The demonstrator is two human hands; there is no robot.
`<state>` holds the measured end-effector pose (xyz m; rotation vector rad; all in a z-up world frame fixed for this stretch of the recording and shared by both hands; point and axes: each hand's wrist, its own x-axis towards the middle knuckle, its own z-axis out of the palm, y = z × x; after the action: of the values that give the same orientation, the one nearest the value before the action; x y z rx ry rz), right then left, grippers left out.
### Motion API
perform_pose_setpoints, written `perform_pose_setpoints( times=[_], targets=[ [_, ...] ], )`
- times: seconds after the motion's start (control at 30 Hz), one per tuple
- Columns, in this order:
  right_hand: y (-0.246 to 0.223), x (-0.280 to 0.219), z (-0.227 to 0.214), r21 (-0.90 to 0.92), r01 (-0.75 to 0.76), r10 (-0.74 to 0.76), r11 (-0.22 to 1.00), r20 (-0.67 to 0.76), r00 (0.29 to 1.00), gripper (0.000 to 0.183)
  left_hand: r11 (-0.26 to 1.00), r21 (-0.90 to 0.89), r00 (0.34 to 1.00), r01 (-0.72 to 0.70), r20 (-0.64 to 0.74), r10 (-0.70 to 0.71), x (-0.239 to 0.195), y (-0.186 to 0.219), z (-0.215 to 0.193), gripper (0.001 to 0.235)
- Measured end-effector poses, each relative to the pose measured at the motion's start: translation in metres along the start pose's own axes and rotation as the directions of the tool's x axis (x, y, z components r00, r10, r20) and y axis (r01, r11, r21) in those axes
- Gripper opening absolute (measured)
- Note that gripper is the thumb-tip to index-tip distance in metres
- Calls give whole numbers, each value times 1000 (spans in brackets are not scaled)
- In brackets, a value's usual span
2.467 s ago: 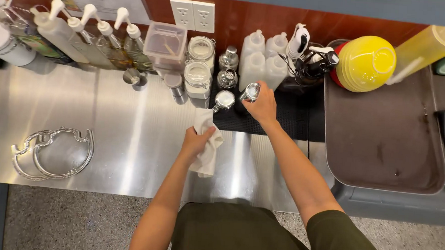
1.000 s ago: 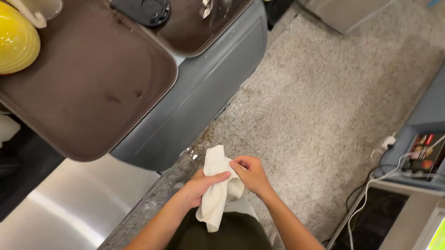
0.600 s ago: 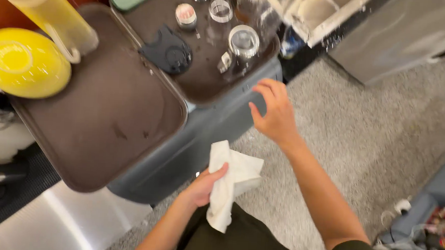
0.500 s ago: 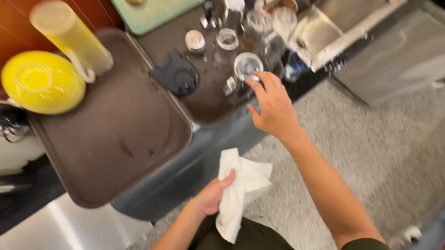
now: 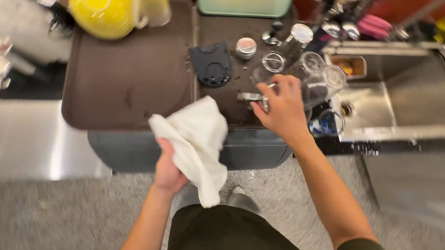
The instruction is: Cleaning and drying glassware and then rinsing a metal drain grate in a sink.
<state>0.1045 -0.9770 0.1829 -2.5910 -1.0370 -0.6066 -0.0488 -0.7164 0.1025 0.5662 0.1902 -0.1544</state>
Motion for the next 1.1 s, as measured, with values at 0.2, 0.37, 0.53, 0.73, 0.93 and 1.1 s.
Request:
perform_pose_setpoints(
  times=[0.2, 0.37, 0.53, 0.73, 0.93, 1.1],
  targets=[
    [-48, -23, -23, 631, -181, 328, 755, -123, 937, 43, 704, 2, 704, -711, -11, 711, -27, -37, 14, 81],
    [-106, -53, 2, 834, -77, 262, 547, -82, 962, 34, 611, 483, 703, -627, 11, 711, -47, -104, 22, 51],
    [-159, -52, 11, 872, 46, 194, 487, -160, 968, 32, 528, 661, 695, -534, -12, 719, -89, -49, 58, 29],
    [-218, -53, 38, 816, 400, -153, 417, -371, 916, 58, 591, 682, 800, -431, -15, 600, -155, 24, 22, 25],
    [-287, -59, 64, 946, 201, 34, 254, -217, 976, 53, 696, 624, 935, -355, 224, 276, -204, 79, -13, 52],
    [-314, -49, 61, 987, 35, 50, 159, -43, 998, 45, 462, 837, 954, -292, 220, 205, -219, 97, -28, 55]
  ],
)
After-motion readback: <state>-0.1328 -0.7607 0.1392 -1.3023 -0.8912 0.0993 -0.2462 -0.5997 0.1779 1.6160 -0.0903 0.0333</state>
